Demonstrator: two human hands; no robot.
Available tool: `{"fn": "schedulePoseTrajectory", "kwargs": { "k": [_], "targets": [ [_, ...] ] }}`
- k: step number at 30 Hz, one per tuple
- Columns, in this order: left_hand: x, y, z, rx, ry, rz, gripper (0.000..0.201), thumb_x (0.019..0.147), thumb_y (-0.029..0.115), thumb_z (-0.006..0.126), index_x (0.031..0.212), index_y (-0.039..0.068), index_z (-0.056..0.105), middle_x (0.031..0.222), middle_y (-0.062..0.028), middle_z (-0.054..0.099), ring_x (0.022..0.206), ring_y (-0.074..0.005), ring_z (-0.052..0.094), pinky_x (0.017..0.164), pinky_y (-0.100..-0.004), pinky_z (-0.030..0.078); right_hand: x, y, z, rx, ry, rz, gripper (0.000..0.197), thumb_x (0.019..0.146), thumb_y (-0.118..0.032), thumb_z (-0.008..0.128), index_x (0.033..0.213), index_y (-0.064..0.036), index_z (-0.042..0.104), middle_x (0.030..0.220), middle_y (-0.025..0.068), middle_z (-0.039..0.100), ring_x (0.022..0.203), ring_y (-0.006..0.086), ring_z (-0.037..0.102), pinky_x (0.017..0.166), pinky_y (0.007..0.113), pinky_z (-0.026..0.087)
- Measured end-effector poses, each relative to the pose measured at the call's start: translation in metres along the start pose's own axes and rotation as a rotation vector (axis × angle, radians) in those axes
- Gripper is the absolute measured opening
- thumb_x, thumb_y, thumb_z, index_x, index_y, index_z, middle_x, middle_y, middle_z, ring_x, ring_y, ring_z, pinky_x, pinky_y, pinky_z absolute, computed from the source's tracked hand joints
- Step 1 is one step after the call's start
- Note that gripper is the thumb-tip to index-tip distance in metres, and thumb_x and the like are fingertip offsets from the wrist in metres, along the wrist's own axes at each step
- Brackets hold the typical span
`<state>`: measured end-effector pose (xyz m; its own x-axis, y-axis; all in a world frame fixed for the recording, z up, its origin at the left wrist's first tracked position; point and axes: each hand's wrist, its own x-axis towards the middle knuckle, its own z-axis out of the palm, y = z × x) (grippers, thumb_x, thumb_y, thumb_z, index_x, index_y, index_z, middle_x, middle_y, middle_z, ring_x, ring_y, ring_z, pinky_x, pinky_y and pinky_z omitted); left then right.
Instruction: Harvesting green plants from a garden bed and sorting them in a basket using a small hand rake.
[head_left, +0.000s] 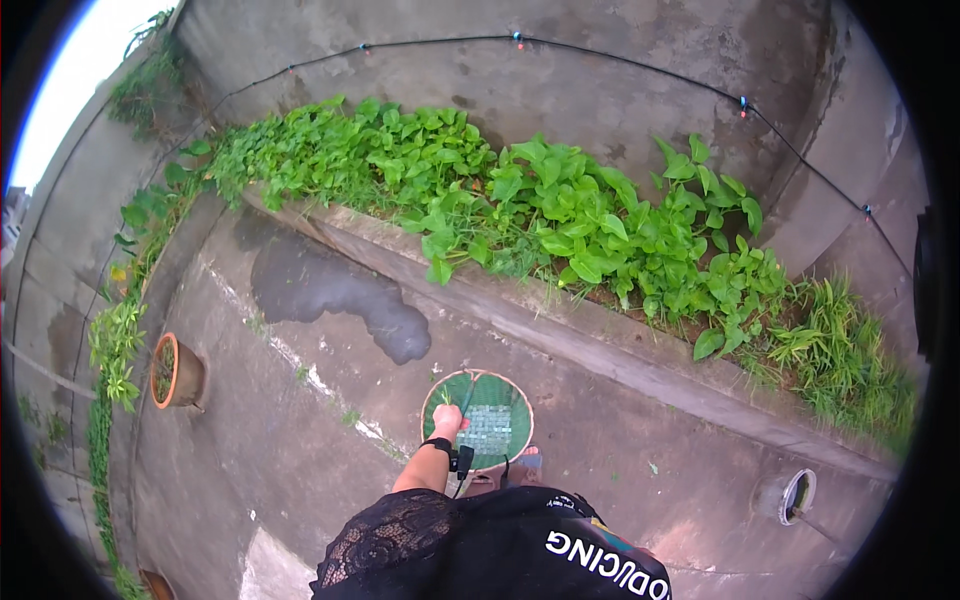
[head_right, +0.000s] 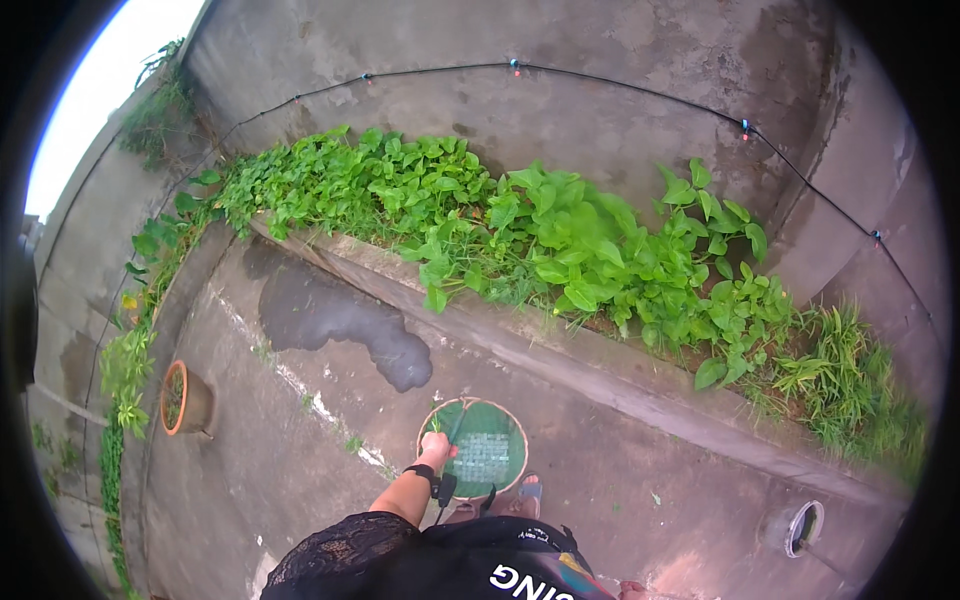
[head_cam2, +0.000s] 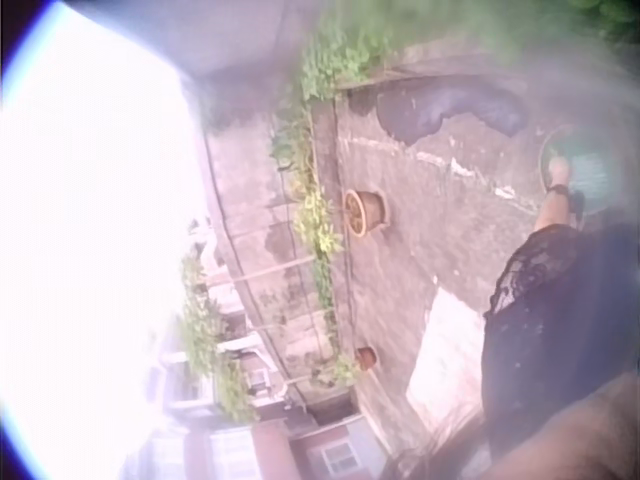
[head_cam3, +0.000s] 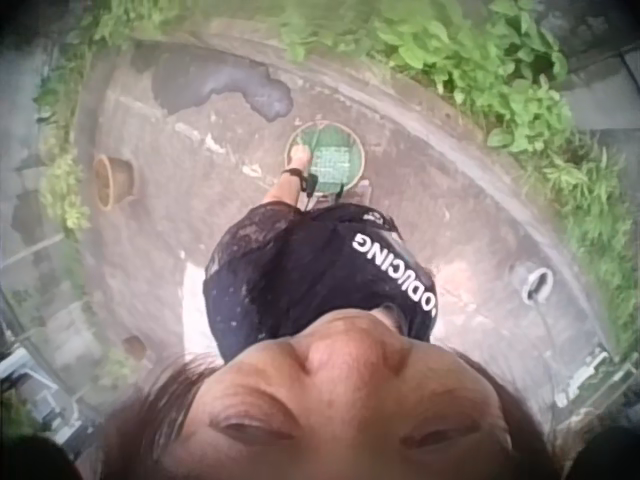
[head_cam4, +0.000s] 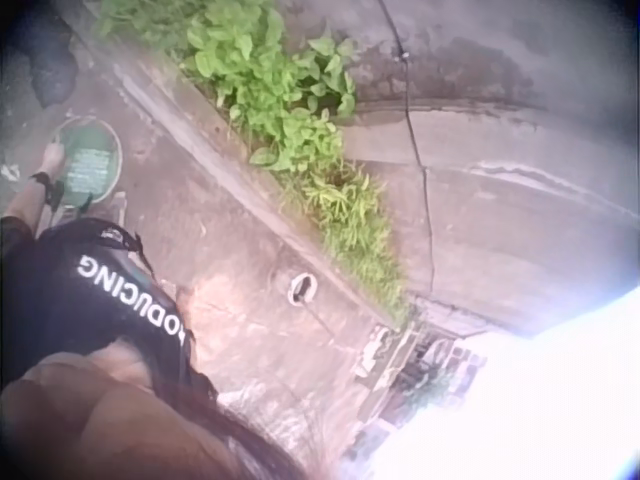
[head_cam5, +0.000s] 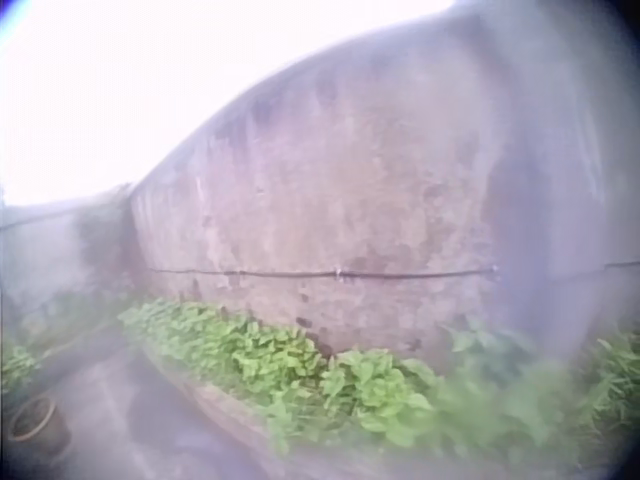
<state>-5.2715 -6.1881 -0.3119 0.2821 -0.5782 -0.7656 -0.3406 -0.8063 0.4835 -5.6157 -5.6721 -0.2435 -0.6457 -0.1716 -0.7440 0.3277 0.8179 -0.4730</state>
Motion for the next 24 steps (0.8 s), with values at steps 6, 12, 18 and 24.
{"fn": "schedulePoseTrajectory", "kwargs": {
  "k": [6,12,18,24],
  "targets": [
    [-0.039,0.007,0.017,0.579,-0.003,0.54,0.03,0.086,0.014,0.039,0.079,-0.005,0.06,0.055,-0.0124,0.063,0.053,-0.0201,0.065,0.055,-0.0293,0.051,-0.003,0.044,0.005,0.051,-0.004,-0.009,0.017,0.075,-0.007,0.053,0.088,-0.0055,0.066,0.07,0.0126,0.064,0.056,0.0244,0.062,0.048,0.035,0.049],
    [-0.121,0.004,0.017,0.154,-0.008,0.388,0.027,0.086,0.012,0.039,0.084,-0.007,0.059,0.06,-0.0151,0.064,0.05,-0.0221,0.063,0.053,-0.0321,0.051,-0.021,0.111,0.0,0.101,0.018,-0.033,0.016,0.076,-0.008,0.054,0.087,-0.007,0.065,0.071,0.0128,0.064,0.057,0.0258,0.061,0.047,0.037,0.049],
    [-0.175,-0.008,0.014,0.224,-0.052,0.464,0.027,0.087,0.01,0.038,0.091,-0.008,0.057,0.063,-0.0165,0.064,0.048,-0.0215,0.062,0.048,-0.0325,0.051,-0.049,0.208,-0.004,0.152,0.059,-0.031,0.016,0.076,-0.009,0.054,0.087,-0.0085,0.065,0.073,0.0131,0.064,0.057,0.0272,0.061,0.047,0.038,0.048],
    [-0.211,-0.025,0.015,0.197,-0.068,0.558,0.03,0.086,0.008,0.037,0.098,-0.008,0.058,0.062,-0.0149,0.063,0.047,-0.0191,0.061,0.044,-0.0313,0.05,-0.08,0.331,0.002,0.186,0.179,0.009,0.015,0.077,-0.009,0.054,0.087,-0.0101,0.065,0.074,0.0133,0.064,0.057,0.0286,0.061,0.046,0.039,0.048]
  ]
}}
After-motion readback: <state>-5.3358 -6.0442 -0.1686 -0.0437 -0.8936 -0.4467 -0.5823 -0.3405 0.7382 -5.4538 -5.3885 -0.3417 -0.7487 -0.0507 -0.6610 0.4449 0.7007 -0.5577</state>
